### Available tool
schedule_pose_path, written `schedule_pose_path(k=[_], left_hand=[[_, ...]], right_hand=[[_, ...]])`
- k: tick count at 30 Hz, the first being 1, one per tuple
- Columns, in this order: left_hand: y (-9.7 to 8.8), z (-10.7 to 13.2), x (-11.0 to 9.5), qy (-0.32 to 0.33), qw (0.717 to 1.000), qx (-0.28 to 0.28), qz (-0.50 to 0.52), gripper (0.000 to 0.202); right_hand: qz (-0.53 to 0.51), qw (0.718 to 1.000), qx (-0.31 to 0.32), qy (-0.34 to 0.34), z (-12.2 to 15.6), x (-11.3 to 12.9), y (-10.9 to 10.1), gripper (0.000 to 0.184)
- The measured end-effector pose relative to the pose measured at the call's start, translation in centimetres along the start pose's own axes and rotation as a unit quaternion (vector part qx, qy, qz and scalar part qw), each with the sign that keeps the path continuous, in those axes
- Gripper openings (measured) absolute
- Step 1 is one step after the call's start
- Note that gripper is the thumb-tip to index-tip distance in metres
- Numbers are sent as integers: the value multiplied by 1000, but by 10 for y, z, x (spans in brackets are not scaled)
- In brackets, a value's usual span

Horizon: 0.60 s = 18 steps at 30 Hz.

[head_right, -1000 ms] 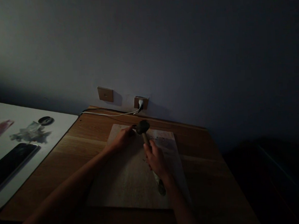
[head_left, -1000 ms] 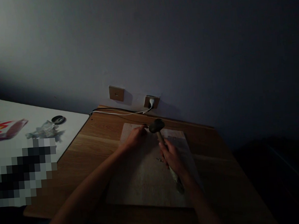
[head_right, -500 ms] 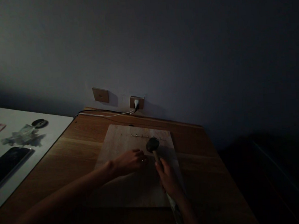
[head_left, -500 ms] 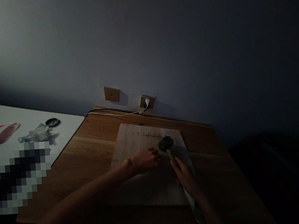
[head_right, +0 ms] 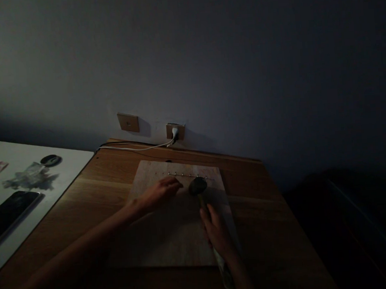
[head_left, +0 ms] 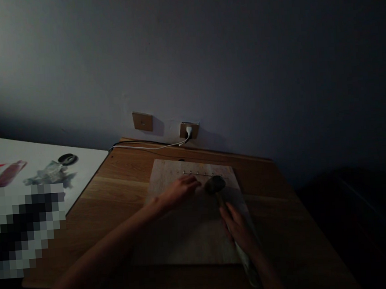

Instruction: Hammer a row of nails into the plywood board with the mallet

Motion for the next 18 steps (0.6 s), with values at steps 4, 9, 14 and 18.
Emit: schedule_pose_path(k=[4,9,14,18], left_hand=[[-34,10,85,-151,977,-144,45,21],[-28,13,116,-169,979,-105,33,26],[-22,12,109,-155,985,-77,16,29],[-22,10,99,-139,988,-68,-6,28]], right_hand=[[-10,999,23,-26,1,7,4,54],[-16,999,24,-23,2,7,4,54],[-13,999,26,-14,2,6,4,59],[-18,999,30,-11,1,3,5,59]])
Point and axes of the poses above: each hand's wrist, its own z-axis away from the middle knuckle, its own y-axis out of the palm, x = y × z, the point moved 10 cm from there along -z, towards the middle knuckle
